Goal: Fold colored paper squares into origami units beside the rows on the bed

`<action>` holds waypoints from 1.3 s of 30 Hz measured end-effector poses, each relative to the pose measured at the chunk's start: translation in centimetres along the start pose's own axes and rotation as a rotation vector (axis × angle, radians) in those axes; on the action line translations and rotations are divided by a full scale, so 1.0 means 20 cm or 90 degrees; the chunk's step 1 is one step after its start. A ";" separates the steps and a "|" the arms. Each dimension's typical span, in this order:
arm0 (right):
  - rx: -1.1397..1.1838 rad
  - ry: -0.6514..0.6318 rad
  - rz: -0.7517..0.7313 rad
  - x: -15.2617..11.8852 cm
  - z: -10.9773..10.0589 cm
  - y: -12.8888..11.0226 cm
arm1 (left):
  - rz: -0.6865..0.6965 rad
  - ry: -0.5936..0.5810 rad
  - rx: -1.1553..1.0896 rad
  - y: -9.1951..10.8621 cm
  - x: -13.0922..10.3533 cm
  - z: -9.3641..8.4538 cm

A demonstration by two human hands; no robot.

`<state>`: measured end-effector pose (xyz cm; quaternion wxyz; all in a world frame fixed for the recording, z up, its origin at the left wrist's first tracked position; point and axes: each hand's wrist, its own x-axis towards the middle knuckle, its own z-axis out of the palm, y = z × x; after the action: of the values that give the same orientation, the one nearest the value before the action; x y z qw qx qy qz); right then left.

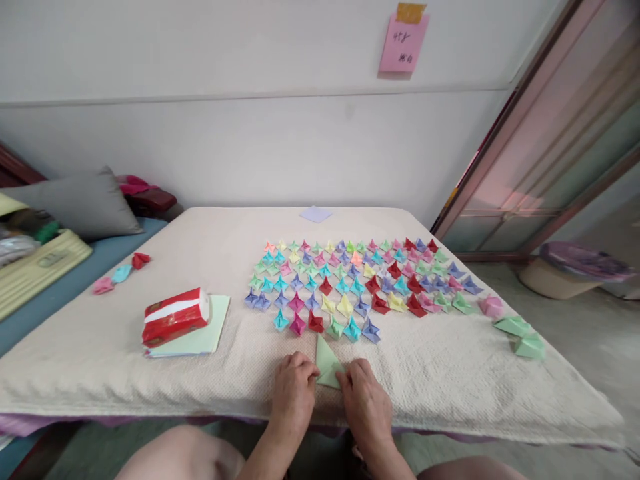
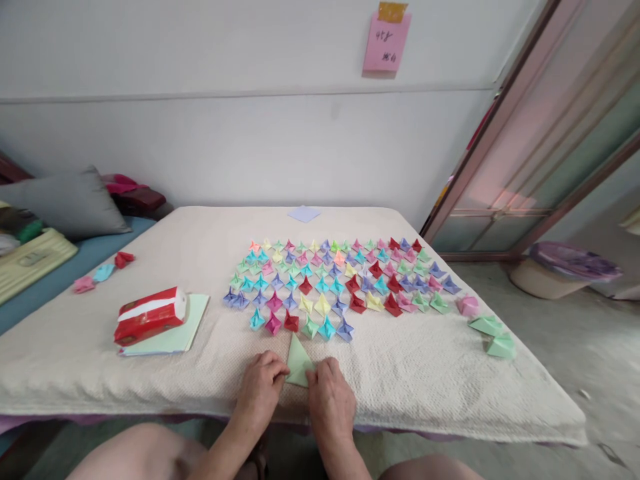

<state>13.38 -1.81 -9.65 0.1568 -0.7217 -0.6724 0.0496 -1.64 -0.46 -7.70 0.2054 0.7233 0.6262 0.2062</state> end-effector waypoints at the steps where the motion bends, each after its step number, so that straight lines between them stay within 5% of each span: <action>1: -0.001 0.000 0.003 0.00 0.00 0.00 | -0.001 0.001 0.003 0.00 0.00 0.00; 39: -0.011 -0.028 0.022 0.02 0.01 -0.01 | 0.001 0.080 0.115 0.05 -0.03 0.05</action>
<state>13.21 -1.47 -9.72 0.1345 -0.7332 -0.6637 0.0623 -0.33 -1.31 -7.93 0.0991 0.7251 0.6532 0.1941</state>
